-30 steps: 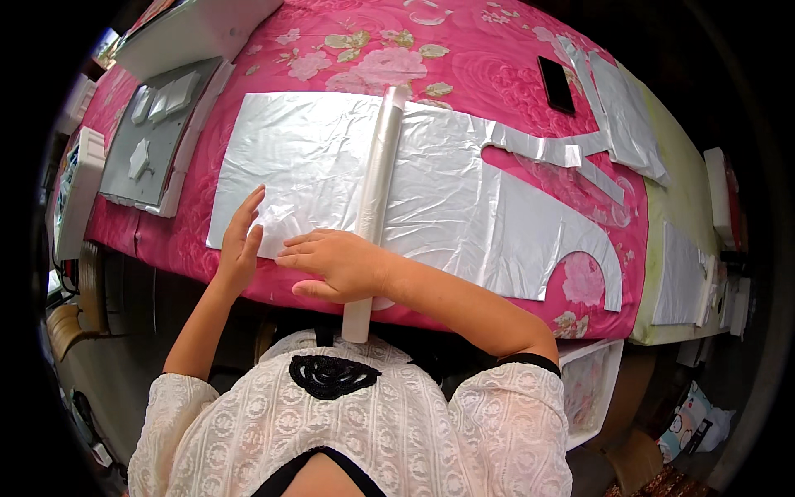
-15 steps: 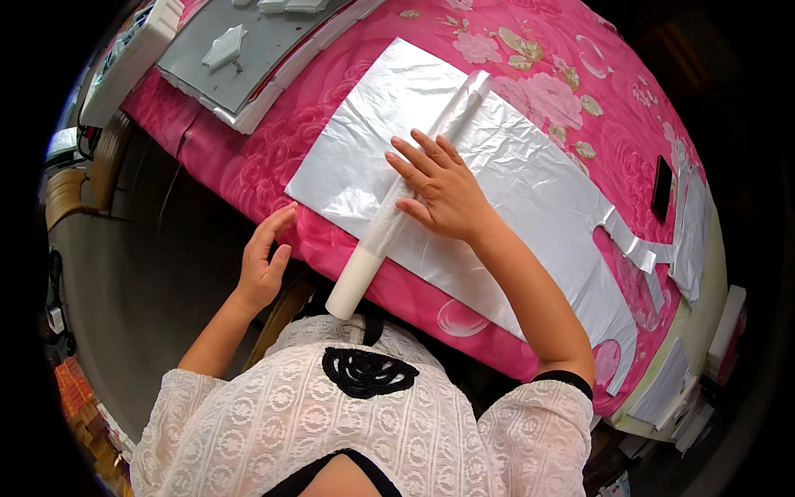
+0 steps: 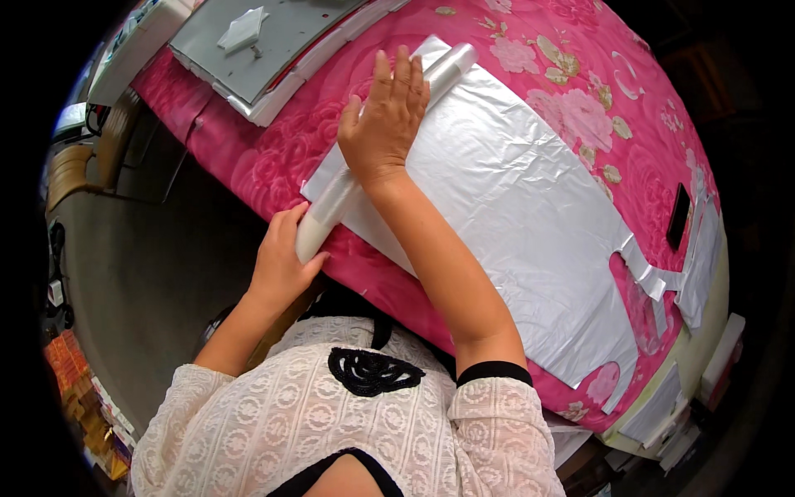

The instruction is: The person wraps small white rectangular items in clear plastic film on a pink floral tablecloth. They unroll the film, place an item on it, fold the film around the item, and set the wrapped item aside. The process is repeated multiple times.

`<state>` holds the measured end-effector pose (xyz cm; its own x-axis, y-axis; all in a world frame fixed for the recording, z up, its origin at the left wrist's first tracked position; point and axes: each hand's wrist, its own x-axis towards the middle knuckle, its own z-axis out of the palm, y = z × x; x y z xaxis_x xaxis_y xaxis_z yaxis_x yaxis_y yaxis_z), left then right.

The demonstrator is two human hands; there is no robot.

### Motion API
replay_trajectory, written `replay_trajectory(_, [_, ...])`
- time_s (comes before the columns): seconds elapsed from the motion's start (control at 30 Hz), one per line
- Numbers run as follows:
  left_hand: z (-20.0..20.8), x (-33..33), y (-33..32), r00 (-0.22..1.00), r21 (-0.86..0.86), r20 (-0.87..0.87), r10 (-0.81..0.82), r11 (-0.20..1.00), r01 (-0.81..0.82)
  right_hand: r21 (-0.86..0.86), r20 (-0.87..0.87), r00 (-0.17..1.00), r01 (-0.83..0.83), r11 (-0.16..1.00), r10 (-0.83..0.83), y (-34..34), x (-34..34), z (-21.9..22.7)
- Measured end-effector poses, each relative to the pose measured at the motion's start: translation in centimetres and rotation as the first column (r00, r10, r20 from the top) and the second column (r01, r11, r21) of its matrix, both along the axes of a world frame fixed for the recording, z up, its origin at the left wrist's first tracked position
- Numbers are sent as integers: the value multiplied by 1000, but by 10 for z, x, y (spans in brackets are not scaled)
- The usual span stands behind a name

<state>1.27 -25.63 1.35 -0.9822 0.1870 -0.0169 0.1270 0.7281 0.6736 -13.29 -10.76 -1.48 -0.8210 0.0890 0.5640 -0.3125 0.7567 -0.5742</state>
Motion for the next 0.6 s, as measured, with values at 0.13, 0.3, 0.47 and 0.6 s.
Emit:
replay_trajectory(0.13, [-5,3,-16,796,598,571,-203,767,-233,-653,290,955,154,742,57,8,19,-1])
replay_trajectory(0.3, [4,9,-4,474,818,513,-716,239,-523,-983,-62,802,53,-175,594,39,41,49])
replay_trajectory(0.47, [16,1,33,691,698,599,-404,687,-203,-979,173,865,99,178,472,69,56,71])
replay_trajectory(0.6, [28,1,50,430,840,542,-722,457,-291,-995,-60,855,-12,-97,515,85,71,70])
